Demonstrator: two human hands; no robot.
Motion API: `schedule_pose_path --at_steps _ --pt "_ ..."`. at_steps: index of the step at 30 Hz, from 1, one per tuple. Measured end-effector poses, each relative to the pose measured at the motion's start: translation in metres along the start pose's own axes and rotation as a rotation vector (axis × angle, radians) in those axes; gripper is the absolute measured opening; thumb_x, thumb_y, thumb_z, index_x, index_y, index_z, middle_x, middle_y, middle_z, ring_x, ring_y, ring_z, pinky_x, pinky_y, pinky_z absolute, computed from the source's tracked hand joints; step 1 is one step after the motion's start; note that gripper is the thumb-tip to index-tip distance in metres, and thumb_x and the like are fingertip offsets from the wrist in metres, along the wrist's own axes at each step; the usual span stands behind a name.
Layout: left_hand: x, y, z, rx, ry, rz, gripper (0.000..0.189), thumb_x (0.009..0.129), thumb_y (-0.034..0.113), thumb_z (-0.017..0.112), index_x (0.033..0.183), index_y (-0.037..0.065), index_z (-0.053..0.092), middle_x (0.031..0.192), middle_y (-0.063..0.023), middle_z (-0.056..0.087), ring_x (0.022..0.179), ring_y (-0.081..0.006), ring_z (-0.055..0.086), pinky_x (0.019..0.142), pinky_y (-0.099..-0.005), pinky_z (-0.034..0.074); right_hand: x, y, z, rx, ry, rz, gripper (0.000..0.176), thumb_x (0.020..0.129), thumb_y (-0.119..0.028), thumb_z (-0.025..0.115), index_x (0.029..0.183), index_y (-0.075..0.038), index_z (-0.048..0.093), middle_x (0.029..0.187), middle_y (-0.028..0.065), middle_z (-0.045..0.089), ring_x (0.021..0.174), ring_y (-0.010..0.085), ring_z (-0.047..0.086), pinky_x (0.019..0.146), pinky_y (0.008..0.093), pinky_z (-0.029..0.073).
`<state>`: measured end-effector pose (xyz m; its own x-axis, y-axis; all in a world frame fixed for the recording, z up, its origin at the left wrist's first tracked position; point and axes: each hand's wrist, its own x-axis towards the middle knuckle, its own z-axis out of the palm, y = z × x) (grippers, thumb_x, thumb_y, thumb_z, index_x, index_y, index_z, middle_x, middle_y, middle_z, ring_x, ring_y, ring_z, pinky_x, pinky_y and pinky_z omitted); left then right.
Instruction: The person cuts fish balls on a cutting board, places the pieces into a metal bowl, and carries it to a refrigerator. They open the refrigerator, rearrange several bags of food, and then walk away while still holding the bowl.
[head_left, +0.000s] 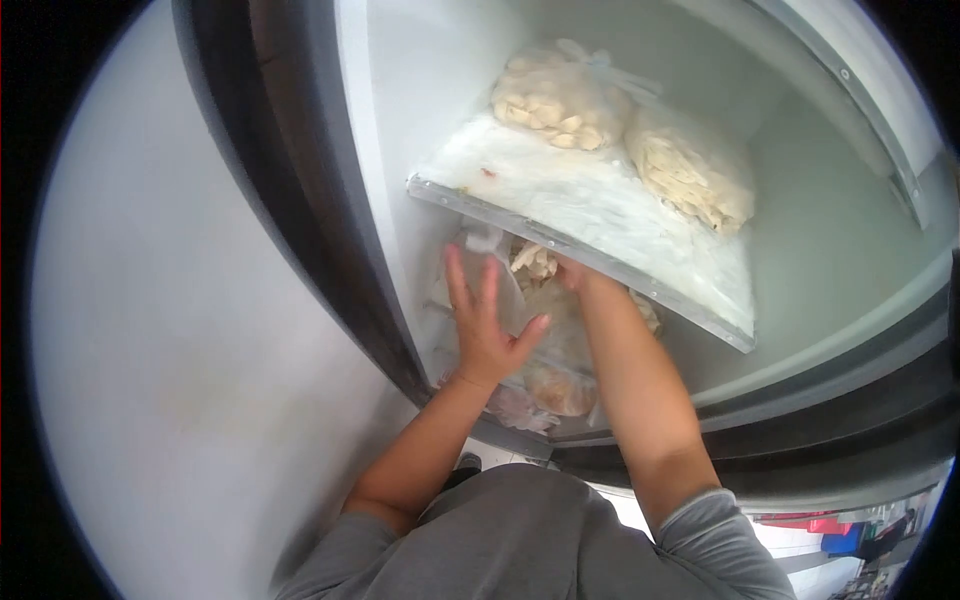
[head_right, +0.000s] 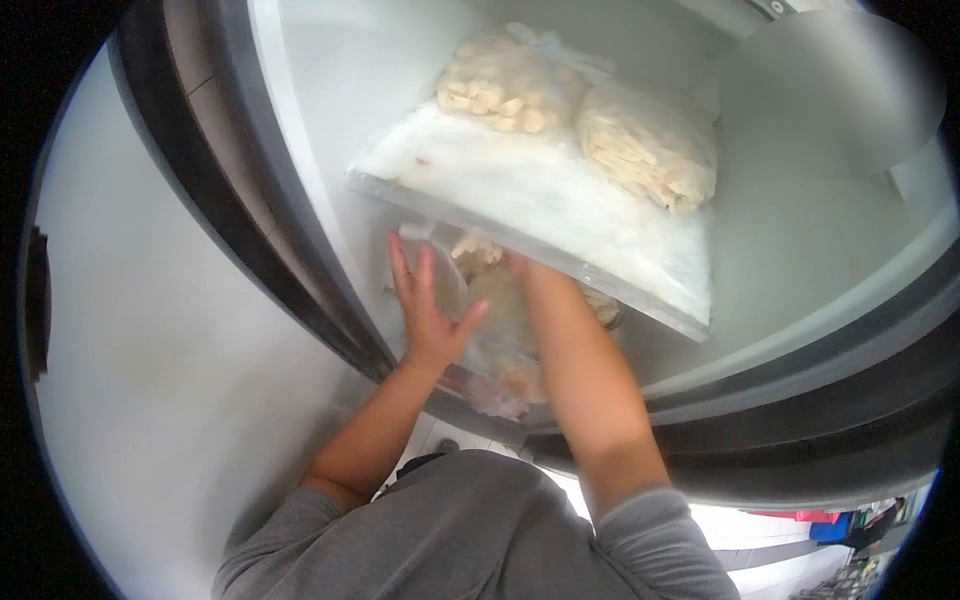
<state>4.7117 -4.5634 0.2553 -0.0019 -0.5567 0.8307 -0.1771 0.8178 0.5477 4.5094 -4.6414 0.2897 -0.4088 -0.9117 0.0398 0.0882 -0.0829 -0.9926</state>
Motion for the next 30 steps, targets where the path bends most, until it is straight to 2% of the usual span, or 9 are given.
schedule_pose_path --at_steps 3,12,14,17,21,25,28,29,30 --pt "0.005 -0.003 0.01 0.188 -0.13 0.116 0.084 0.094 0.035 0.07 0.161 0.0 0.033 0.169 -0.035 0.007 0.157 -0.0532 0.008 0.124 -0.0603 0.015 -0.029 0.0 -0.015 0.163 -0.075 0.081 0.041 0.106 -0.033 0.059 0.135 -0.004 0.057 0.127 0.0124 0.067 0.11 0.0305 0.067 0.083 0.0472 0.06" --pt "-0.006 -0.007 0.027 0.09 -0.102 -0.209 0.065 0.096 0.025 0.06 0.155 0.001 0.044 0.166 -0.0384 0.01 0.154 -0.0582 0.01 0.122 -0.0656 0.013 -0.123 -0.047 -0.063 0.594 -0.277 0.275 0.049 0.1 -0.035 0.06 0.135 0.0 0.056 0.123 0.0222 0.066 0.103 0.0327 0.068 0.054 0.0419 0.058" --pt "-0.013 0.007 0.025 0.105 0.069 0.128 0.061 0.095 0.024 0.062 0.149 -0.001 0.049 0.164 -0.0392 0.018 0.152 -0.0581 0.017 0.122 -0.0627 0.018 -0.139 -0.047 -0.077 0.68 -0.289 0.297 0.054 0.097 -0.033 0.062 0.136 0.003 0.054 0.124 0.0238 0.065 0.103 0.0346 0.068 0.055 0.0408 0.057" --pt "-0.04 0.032 0.021 -0.034 -0.085 0.343 0.057 0.095 0.023 0.062 0.145 -0.002 0.049 0.16 -0.0369 0.029 0.152 -0.0522 0.024 0.124 -0.0573 0.018 -0.162 -0.046 -0.097 0.754 -0.211 0.344 0.057 0.089 -0.025 0.063 0.135 0.007 0.053 0.128 0.0248 0.063 0.104 0.0364 0.067 0.054 0.0387 0.057" --pt "-0.046 0.068 0.043 -0.515 -0.288 0.331 0.057 0.095 0.022 0.063 0.145 -0.004 0.05 0.156 -0.0333 0.038 0.147 -0.0503 0.035 0.122 -0.0536 0.028 -0.187 -0.056 -0.106 0.776 -0.085 0.262 0.056 0.087 -0.022 0.062 0.134 0.008 0.054 0.121 0.0229 0.066 0.101 0.0345 0.068 0.057 0.0381 0.058" --pt "-0.039 0.083 0.078 -0.719 -0.322 -0.17 0.072 0.096 0.024 0.064 0.154 -0.007 0.035 0.159 -0.0288 0.037 0.149 -0.0426 0.036 0.122 -0.0494 0.029 -0.189 -0.065 -0.106 0.549 0.252 0.091 0.042 0.098 -0.026 0.062 0.129 0.002 0.058 0.111 0.0185 0.07 0.096 0.0317 0.073 0.057 0.0367 0.058" --pt "-0.044 0.074 0.119 -0.856 -0.302 -0.351 0.084 0.097 0.024 0.066 0.16 -0.008 0.021 0.161 -0.0245 0.034 0.149 -0.0357 0.035 0.122 -0.0466 0.029 -0.155 -0.025 -0.141 0.46 0.099 -0.11 0.046 0.096 -0.028 0.067 0.133 -0.001 0.058 0.105 0.0166 0.071 0.097 0.028 0.07 0.063 0.0358 0.058" --pt "-0.035 0.077 0.127 -0.913 -0.327 -0.375 0.079 0.098 0.023 0.066 0.158 -0.009 0.025 0.157 -0.0245 0.041 0.145 -0.0338 0.04 0.119 -0.0453 0.033 -0.151 -0.043 -0.102 0.303 0.469 -0.246 0.036 0.096 -0.02 0.065 0.125 0.002 0.063 0.105 0.0191 0.073 0.1 0.0315 0.07 0.074 0.0417 0.057" --pt "-0.027 0.078 0.132 -0.968 -0.356 -0.401 0.074 0.099 0.022 0.065 0.156 -0.01 0.03 0.152 -0.0245 0.047 0.141 -0.032 0.046 0.117 -0.0439 0.036 -0.144 -0.035 -0.108 0.306 0.48 -0.249 0.036 0.096 -0.02 0.065 0.125 0.002 0.063 0.105 0.0191 0.073 0.1 0.0315 0.07 0.074 0.0417 0.057"
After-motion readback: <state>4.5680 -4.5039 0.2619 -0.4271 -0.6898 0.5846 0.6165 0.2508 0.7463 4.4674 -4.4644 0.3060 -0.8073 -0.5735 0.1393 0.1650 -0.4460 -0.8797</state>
